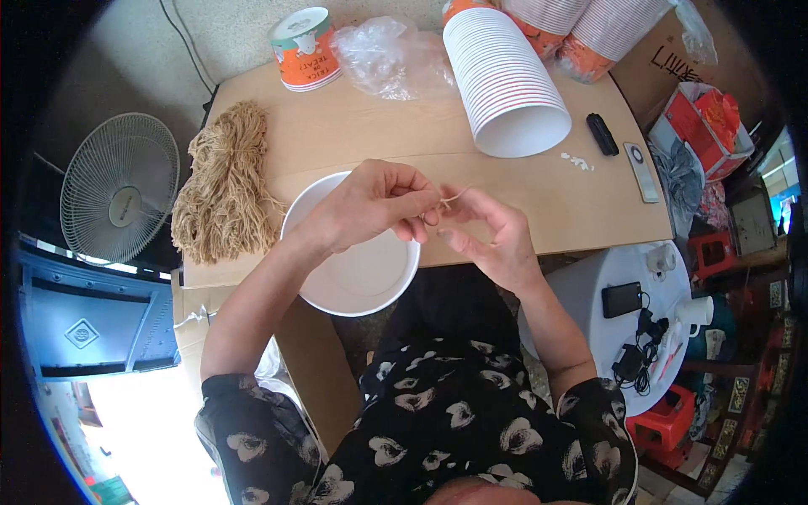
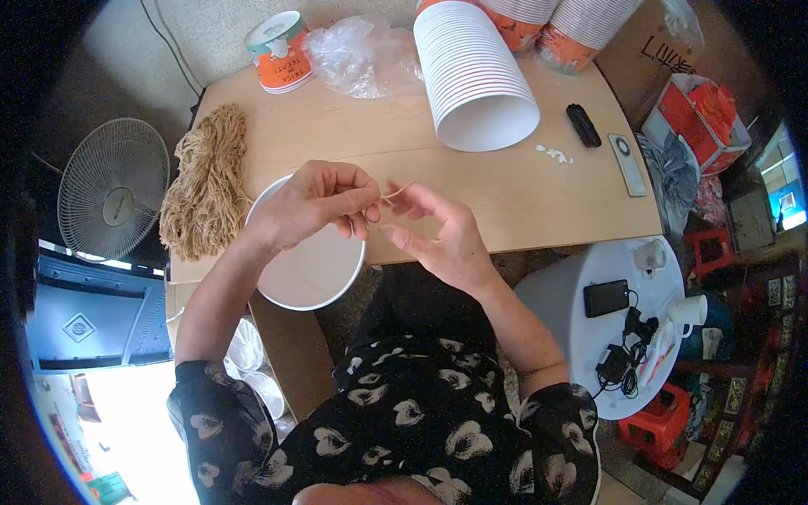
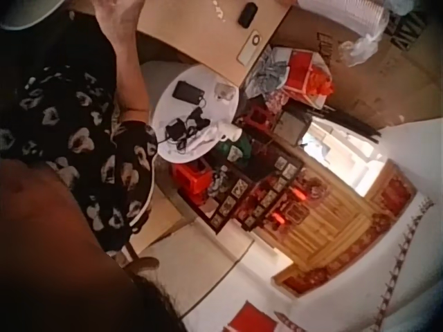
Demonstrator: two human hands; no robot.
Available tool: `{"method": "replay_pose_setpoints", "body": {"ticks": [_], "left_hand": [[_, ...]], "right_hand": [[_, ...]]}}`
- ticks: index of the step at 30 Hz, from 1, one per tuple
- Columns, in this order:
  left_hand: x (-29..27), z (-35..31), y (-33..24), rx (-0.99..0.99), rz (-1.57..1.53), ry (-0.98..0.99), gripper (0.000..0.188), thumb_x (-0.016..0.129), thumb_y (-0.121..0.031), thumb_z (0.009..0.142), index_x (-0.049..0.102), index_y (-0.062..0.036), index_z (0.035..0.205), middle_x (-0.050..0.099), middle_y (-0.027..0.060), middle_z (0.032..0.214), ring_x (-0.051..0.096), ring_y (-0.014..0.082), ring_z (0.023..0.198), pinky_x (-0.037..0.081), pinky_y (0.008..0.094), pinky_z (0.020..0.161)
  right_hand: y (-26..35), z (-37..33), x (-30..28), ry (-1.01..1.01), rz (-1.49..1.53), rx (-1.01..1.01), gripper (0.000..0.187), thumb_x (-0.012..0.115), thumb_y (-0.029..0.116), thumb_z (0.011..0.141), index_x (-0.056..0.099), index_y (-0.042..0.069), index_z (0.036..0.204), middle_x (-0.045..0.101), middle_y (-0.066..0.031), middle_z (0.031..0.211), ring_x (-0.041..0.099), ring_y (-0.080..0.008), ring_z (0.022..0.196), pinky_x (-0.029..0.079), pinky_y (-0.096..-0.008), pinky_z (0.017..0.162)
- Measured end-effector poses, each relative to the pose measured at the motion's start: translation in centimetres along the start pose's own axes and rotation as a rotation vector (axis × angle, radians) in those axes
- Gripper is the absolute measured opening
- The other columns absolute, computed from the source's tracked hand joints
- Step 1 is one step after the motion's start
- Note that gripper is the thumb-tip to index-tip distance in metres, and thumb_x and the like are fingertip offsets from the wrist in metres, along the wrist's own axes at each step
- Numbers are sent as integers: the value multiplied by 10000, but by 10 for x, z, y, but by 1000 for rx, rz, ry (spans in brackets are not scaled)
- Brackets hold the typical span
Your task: Attach string handles to small paper buckets at a workstation.
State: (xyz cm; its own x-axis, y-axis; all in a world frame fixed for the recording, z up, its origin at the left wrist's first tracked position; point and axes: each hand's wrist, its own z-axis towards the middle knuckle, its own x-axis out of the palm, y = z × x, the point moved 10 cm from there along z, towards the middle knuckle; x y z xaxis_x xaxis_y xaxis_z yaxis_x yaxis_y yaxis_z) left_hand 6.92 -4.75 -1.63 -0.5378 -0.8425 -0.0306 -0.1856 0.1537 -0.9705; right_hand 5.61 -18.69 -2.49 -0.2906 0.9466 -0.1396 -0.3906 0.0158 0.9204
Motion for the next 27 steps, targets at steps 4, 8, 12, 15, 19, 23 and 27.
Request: {"method": "replay_pose_setpoints", "body": {"ticks": [4,8,12,15,19,23,27], "left_hand": [[-1,2,2,4,15,-6,212,636,-206,1003,667,1,1033,711,54,887,671,99,727,522,219,637],[-1,3,2,9,11,-11,215,637,-208,1004,672,3,1028,707,53,878,668,98,724,526,222,639],[0,3,0,37,1,-27,211,635,-182,1002,673,26,1007,698,56,845,671,101,708,542,223,634],[-1,4,1,45,23,-48,214,632,-166,1001,672,44,994,690,57,818,676,100,698,554,223,627],[0,3,1,57,71,-65,211,625,-174,1007,676,31,999,679,38,802,663,82,693,540,215,615],[-1,1,-4,86,123,-60,184,635,-158,999,679,19,1021,684,30,819,651,68,694,529,210,609],[-1,-4,-8,123,216,-81,143,673,-106,964,706,19,1024,695,30,803,634,55,660,516,213,584]], "right_hand": [[-3,-3,2,-42,40,43,234,718,91,924,681,-42,1113,735,-72,969,679,-120,869,538,-267,782],[-7,-5,-2,-39,53,115,158,691,34,939,681,-52,1071,711,-68,934,668,-114,887,532,-251,755],[44,-5,-5,-114,-514,-218,135,748,45,864,701,14,987,703,-80,884,681,-186,816,540,-301,694],[68,-10,0,-142,-767,-441,144,754,31,830,699,27,963,704,-77,944,683,-238,849,545,-332,708],[69,5,-7,-102,-520,-430,134,748,30,835,705,51,959,704,-95,1081,680,-263,904,548,-339,771],[6,15,-9,54,119,121,136,668,103,968,689,-31,982,714,-81,944,669,-149,844,538,-284,792],[1,22,-2,110,151,158,191,633,124,1000,678,-61,1008,700,-56,847,652,-104,796,531,-259,748]]}}
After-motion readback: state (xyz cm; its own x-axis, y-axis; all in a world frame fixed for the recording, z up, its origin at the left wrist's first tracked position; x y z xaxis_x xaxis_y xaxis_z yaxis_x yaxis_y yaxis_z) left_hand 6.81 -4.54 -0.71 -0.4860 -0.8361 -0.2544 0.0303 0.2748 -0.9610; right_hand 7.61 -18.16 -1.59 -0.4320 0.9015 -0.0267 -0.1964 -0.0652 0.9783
